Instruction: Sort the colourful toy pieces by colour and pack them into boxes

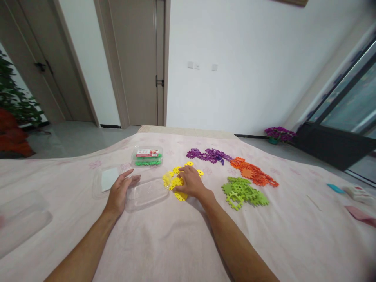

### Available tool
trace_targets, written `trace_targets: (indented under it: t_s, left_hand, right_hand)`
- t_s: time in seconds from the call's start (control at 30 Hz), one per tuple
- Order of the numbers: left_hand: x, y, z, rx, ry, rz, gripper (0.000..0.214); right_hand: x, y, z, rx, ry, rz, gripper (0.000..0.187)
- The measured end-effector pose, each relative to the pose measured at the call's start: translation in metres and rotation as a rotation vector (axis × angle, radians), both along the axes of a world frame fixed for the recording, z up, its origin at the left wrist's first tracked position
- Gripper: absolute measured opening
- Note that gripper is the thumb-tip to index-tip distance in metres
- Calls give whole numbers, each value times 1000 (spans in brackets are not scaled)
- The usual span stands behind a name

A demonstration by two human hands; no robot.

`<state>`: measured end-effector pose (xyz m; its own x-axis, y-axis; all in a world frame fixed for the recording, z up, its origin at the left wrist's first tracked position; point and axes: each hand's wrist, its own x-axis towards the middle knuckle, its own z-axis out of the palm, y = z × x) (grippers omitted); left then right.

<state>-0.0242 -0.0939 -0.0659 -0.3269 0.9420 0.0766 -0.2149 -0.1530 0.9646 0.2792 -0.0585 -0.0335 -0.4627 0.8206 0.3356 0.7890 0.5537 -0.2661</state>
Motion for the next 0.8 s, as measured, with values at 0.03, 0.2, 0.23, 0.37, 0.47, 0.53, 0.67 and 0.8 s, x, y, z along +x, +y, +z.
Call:
trace_targets:
  t_s: [0.03, 0.2, 0.23, 0.37, 0.47, 0.53, 0.67, 0.8]
  left_hand:
    - [0, 0, 0, -3, 1, -2, 60]
    - [0, 0, 0, 5, 11, -6, 62]
    - [0, 0, 1, 5, 16, -9, 62]
    - [3, -3, 4, 4, 60, -38, 64]
    - [6, -7, 7, 0, 103, -78, 64]
    - [8, -8, 9, -3, 109, -97, 65]
    - [7, -6, 5, 3, 70, -76, 62]
    - [3, -2, -1, 24, 35, 4, 55]
  right_hand:
    - [0, 1, 0, 10, 18, 2, 47]
    - [6, 5, 3, -24, 206, -154, 21]
    - [6, 6, 4, -40, 262, -199, 17]
    - [-1, 7, 8, -131, 641, -268, 18]
    - [-18, 4, 13, -257, 916, -185, 26]
    - [-31, 1, 17, -337, 976, -105, 28]
    - [-41, -2, 20, -263, 900, -166, 25]
    - [-32, -3, 12, -57, 496, -306, 20]
